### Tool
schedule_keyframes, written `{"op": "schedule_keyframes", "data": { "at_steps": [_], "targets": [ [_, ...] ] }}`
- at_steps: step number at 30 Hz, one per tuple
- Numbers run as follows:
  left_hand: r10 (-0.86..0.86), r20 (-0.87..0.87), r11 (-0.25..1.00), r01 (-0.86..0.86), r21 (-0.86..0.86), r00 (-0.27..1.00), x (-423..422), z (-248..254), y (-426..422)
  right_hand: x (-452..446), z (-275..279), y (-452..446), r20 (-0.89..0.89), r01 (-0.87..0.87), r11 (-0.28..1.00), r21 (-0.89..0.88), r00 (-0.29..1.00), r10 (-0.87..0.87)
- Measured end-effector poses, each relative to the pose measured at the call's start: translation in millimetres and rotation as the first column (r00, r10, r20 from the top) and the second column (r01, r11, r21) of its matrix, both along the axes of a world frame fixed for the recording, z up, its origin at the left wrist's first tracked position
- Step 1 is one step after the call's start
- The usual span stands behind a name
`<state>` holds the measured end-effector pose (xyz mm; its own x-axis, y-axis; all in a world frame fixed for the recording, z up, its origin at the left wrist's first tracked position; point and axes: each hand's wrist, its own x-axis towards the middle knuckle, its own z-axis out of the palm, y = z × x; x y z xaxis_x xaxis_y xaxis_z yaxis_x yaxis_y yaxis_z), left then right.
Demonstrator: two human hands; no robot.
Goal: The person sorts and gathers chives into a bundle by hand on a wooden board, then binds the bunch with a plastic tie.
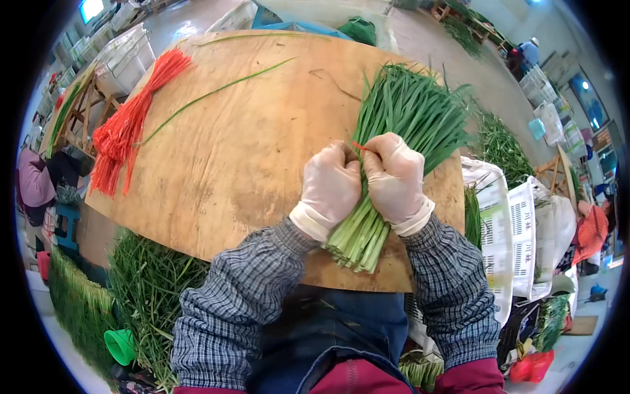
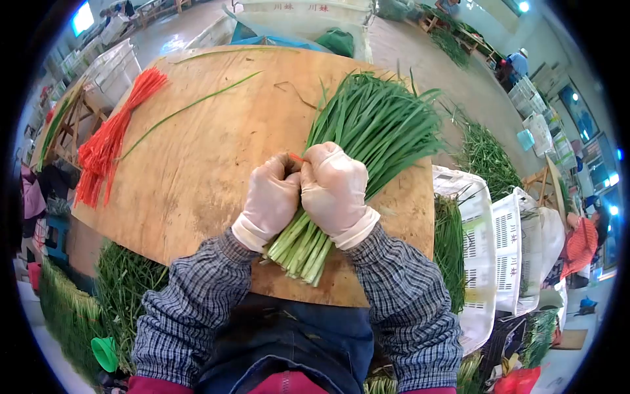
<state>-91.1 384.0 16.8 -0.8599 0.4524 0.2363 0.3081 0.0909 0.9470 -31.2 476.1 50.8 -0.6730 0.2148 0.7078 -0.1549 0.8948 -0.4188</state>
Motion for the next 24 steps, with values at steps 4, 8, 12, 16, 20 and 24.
{"op": "schedule_keyframes", "data": {
  "at_steps": [4, 8, 12, 16, 20, 24],
  "targets": [
    [0.045, -0.032, 0.999, -0.045, 0.018, 0.998, -2, -3, 1, -16, 10, -2, 0.129, -0.106, 0.989, -0.105, 0.985, 0.119],
    [0.01, 0.031, 1.0, -0.01, -0.009, 0.999, -12, -9, -4, -26, 14, -1, 0.42, -0.048, 0.999, 0.013, 0.907, 0.038],
    [-0.039, 0.253, 0.999, 0.033, 0.028, 0.967, -34, -11, -18, -29, 12, -3, 0.504, -0.034, 0.995, 0.09, 0.863, -0.016],
    [-0.111, 0.582, 0.991, 0.045, 0.126, 0.805, -50, -13, -32, -34, 11, -4, 0.536, -0.044, 0.992, 0.116, 0.844, -0.025],
    [-0.141, 0.709, 0.972, -0.039, 0.231, 0.691, -47, -12, -27, -39, 12, -4, 0.565, -0.08, 0.981, 0.176, 0.824, -0.034],
    [-0.162, 0.625, 0.971, 0.009, 0.241, 0.764, -50, -36, -19, -42, 13, -7, 0.613, -0.087, 0.966, 0.243, 0.785, -0.083]
  ]
}}
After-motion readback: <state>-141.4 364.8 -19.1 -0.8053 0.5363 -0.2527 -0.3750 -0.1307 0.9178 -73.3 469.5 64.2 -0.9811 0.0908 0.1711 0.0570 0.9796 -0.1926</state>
